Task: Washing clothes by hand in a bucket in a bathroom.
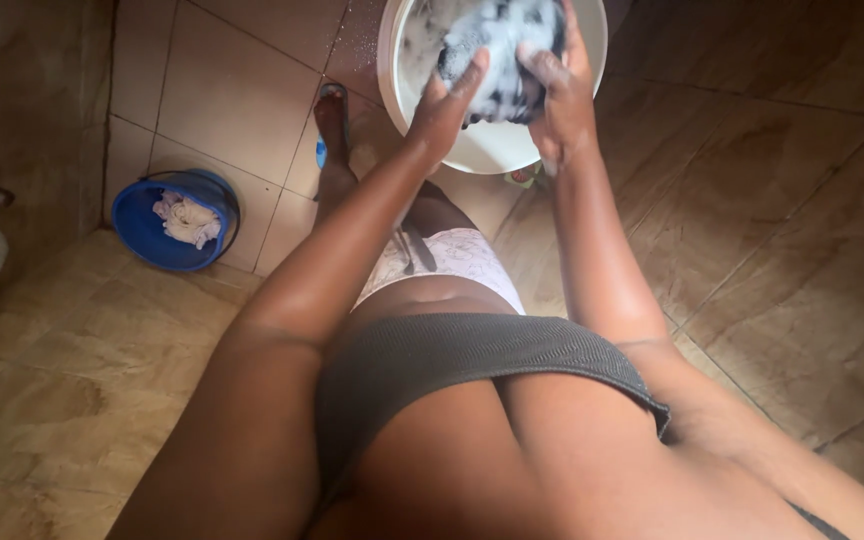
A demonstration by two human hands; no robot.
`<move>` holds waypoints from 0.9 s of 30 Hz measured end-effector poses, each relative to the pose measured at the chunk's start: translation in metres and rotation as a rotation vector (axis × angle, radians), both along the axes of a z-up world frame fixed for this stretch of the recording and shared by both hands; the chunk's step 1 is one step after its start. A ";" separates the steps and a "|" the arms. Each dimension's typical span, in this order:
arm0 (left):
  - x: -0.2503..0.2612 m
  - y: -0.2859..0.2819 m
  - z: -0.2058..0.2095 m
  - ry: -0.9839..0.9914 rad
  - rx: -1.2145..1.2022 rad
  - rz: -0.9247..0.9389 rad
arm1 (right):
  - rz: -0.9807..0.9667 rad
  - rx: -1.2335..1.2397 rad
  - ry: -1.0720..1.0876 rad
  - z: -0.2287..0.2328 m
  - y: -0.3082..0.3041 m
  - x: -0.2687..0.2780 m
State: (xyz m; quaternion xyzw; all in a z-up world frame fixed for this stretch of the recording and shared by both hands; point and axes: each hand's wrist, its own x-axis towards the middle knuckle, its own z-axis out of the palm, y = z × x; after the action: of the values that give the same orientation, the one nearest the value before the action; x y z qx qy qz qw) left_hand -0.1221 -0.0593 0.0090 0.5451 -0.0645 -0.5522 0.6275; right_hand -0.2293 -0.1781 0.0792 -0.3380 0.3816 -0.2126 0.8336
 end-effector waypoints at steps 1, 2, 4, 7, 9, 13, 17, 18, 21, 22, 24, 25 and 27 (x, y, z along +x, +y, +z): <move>0.001 -0.004 0.001 -0.024 0.028 0.079 | -0.010 -0.062 0.013 0.002 0.003 -0.003; 0.002 -0.008 0.001 -0.049 0.054 0.155 | -0.023 -0.123 0.026 0.004 0.007 -0.006; 0.006 -0.015 0.007 -0.144 -0.013 0.190 | 0.031 -0.267 0.238 0.025 0.023 -0.006; -0.005 -0.032 -0.034 -0.087 -0.060 0.297 | 0.094 -0.765 0.483 0.021 0.047 -0.009; -0.022 -0.040 -0.085 0.058 -0.045 0.364 | 0.106 -1.128 0.493 0.019 0.062 -0.005; -0.037 -0.045 -0.125 0.493 -0.054 0.483 | -0.038 -0.986 0.504 -0.007 0.050 0.006; -0.034 -0.033 -0.082 0.632 0.310 0.345 | -0.155 -0.693 0.282 -0.070 0.025 -0.011; -0.030 -0.036 -0.081 0.632 0.304 0.341 | -0.159 -0.699 0.281 -0.051 0.033 -0.008; -0.011 -0.039 -0.124 0.335 -0.120 0.395 | -0.035 -1.077 0.535 0.005 0.067 0.014; -0.017 -0.040 -0.169 0.521 -0.413 0.393 | 0.074 -1.234 0.522 0.026 0.082 0.018; -0.027 -0.036 -0.166 0.704 -0.710 0.389 | 0.188 -1.387 0.511 0.011 0.084 0.011; -0.030 -0.033 -0.118 0.543 -0.299 0.365 | 0.123 -1.294 0.541 -0.025 0.072 0.001; -0.018 -0.034 -0.070 0.345 0.093 0.343 | 0.050 -1.207 0.549 -0.079 0.040 -0.001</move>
State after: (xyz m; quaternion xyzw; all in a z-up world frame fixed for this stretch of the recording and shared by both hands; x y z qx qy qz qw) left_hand -0.1397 -0.0934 -0.0614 0.4741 0.1626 -0.5249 0.6879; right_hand -0.2306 -0.1383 0.0002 -0.7963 0.3861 -0.2759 0.3751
